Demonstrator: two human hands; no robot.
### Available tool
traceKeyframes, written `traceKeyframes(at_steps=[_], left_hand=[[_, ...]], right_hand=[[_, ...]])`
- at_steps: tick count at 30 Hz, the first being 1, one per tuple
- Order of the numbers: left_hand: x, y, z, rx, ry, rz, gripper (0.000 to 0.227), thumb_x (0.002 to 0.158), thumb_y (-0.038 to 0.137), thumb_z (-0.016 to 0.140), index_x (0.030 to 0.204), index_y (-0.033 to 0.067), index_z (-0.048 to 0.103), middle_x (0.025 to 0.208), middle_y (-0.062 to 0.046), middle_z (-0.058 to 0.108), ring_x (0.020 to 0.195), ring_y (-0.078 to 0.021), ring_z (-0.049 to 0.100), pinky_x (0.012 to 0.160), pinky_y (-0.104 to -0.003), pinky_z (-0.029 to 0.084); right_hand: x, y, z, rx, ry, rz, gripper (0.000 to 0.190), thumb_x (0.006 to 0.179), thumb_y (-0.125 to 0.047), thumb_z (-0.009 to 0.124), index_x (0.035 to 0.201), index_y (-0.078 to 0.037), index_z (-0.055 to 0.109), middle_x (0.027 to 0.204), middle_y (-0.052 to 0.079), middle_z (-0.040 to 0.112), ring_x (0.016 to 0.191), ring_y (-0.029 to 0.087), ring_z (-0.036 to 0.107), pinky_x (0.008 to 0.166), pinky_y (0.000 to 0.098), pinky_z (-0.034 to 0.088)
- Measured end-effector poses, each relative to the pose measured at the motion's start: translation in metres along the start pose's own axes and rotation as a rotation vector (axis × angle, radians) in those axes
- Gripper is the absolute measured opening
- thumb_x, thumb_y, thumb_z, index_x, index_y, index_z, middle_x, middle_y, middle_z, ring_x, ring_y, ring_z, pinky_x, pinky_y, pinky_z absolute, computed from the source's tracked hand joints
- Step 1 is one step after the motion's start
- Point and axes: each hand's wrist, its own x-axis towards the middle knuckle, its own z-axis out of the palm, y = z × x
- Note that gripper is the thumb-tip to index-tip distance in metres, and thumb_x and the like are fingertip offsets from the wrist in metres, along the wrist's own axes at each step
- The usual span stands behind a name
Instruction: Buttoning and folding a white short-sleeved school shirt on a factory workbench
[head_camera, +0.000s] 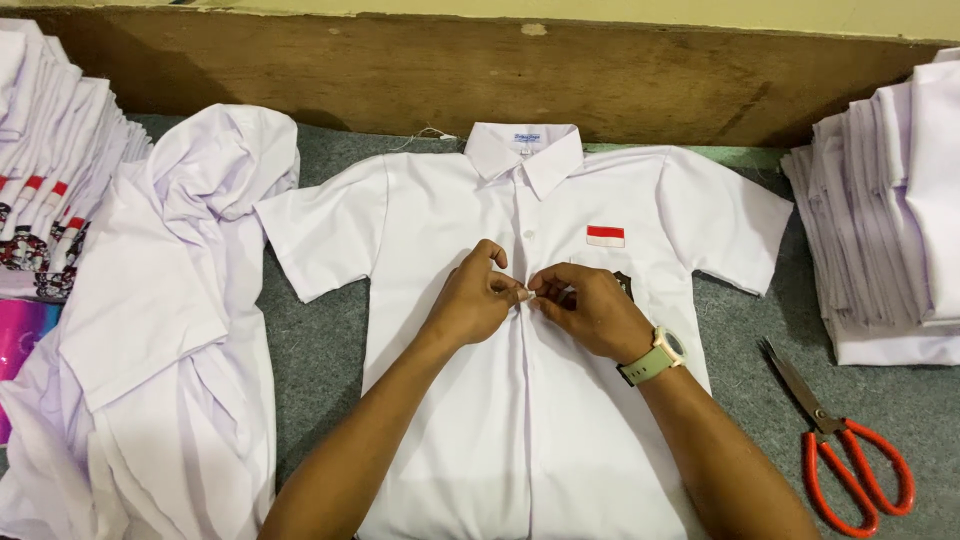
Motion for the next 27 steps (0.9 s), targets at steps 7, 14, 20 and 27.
traceKeyframes(at_steps=[7,14,20,27], left_hand=[[0.002,-0.004,0.0,0.024,0.013,0.049,0.034,0.091,0.009,0.065,0.119,0.0135,0.048,0.103,-0.009,0.079,0.079,-0.0211,0.071,0.076,-0.034,0.054],[-0.042,0.029,-0.006,0.282,0.009,0.103,0.041,0.088,0.013,0.065,0.125,0.0126,0.049,0.113,-0.013,0.069,0.114,-0.0384,0.069,0.096,-0.051,0.054],[-0.09,0.049,0.014,0.524,-0.209,-0.111,0.036,0.096,0.042,0.062,0.105,0.0095,0.074,0.098,-0.013,0.08,0.105,-0.0426,0.073,0.09,-0.055,0.056],[-0.132,0.015,0.052,0.511,-0.277,-0.115,0.031,0.092,0.048,0.07,0.082,0.0189,0.071,0.082,0.002,0.078,0.087,-0.0267,0.073,0.076,-0.041,0.05]], right_hand=[[0.001,0.004,0.003,0.009,-0.012,0.005,0.024,0.088,0.0,0.072,0.112,0.001,0.072,0.095,0.02,0.078,0.094,0.034,0.075,0.084,0.0428,0.06],[0.001,-0.001,0.002,0.003,0.004,-0.016,0.022,0.09,0.001,0.067,0.112,0.0,0.072,0.098,0.02,0.078,0.095,0.036,0.075,0.085,0.0457,0.059],[0.006,0.004,0.003,-0.001,0.009,-0.038,0.019,0.093,-0.001,0.064,0.11,-0.002,0.071,0.097,0.019,0.078,0.077,0.032,0.075,0.074,0.0419,0.059],[0.024,0.007,-0.006,0.023,0.01,-0.006,0.022,0.097,-0.012,0.056,0.113,-0.009,0.071,0.095,0.003,0.074,0.078,0.014,0.066,0.07,0.0291,0.055]])
